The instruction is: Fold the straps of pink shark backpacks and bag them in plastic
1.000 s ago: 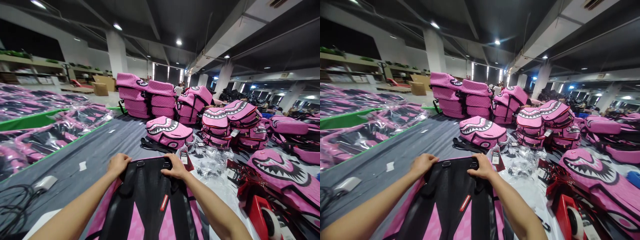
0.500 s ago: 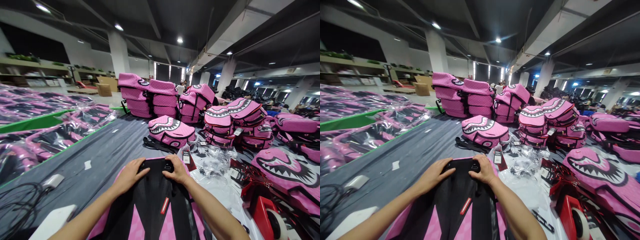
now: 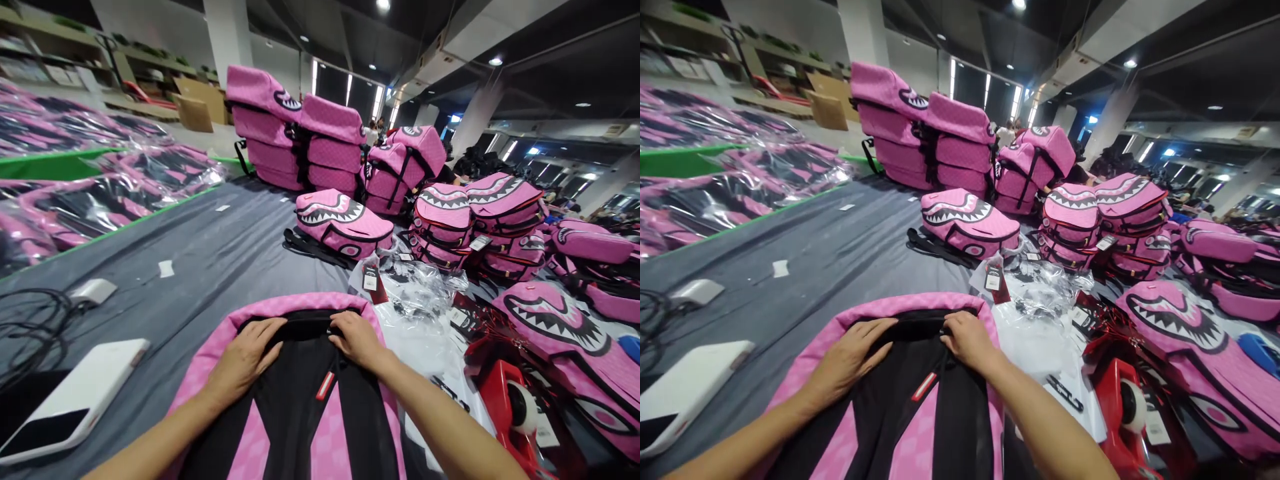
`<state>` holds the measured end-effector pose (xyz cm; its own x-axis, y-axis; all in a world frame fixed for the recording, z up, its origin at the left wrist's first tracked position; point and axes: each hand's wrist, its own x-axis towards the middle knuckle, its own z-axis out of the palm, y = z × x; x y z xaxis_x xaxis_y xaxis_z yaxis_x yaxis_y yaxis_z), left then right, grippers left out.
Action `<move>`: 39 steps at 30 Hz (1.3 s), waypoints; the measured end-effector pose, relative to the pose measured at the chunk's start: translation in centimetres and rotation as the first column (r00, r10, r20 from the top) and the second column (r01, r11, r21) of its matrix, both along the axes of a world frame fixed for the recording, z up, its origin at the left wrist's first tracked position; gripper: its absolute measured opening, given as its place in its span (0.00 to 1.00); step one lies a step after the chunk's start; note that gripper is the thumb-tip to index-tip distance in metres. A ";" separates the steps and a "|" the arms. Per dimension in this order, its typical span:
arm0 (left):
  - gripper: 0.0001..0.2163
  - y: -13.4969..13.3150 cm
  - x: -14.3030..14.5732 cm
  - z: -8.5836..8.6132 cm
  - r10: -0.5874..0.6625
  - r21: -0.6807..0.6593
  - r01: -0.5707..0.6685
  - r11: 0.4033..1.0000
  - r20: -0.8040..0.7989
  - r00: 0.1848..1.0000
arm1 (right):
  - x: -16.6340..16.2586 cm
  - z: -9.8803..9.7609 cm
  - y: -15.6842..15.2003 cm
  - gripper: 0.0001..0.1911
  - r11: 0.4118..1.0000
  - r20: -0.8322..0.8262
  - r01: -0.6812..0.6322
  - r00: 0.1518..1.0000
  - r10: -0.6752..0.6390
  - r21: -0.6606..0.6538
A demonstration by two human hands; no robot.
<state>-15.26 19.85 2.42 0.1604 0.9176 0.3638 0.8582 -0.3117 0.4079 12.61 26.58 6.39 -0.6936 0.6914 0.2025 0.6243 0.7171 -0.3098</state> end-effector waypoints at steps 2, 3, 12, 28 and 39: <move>0.20 2.7 -0.3 -0.2 0.009 -0.122 -0.009 0.993 -0.002 1.000 | -1.0 0.4 2.1 0.11 0.997 0.133 0.033 0.991 -0.024 -0.063; 0.20 4.5 -0.3 -0.2 0.027 -0.159 -0.027 0.987 -0.003 1.000 | -1.7 0.6 3.4 0.12 0.996 0.173 0.053 0.984 -0.040 -0.074; 0.37 9.4 1.7 4.9 0.131 -0.370 -0.117 0.922 0.012 0.991 | -5.6 -0.3 8.0 0.19 0.969 0.296 0.240 0.923 -0.246 0.056; 0.33 1.0 7.8 0.9 0.255 -0.193 -0.314 0.929 -0.280 0.926 | -3.5 6.1 11.2 0.26 0.970 0.393 0.212 0.887 -0.241 0.117; 0.31 3.6 7.8 2.0 0.233 -0.203 -0.304 0.931 -0.311 0.921 | -9.0 5.8 16.9 0.19 0.977 0.648 0.213 0.741 -0.173 0.018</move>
<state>-7.43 23.45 4.44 -0.0432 0.9939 0.1018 0.9843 0.0249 0.1746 3.65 43.50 12.19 -0.4959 0.8209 -0.2832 0.8126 0.5537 0.1820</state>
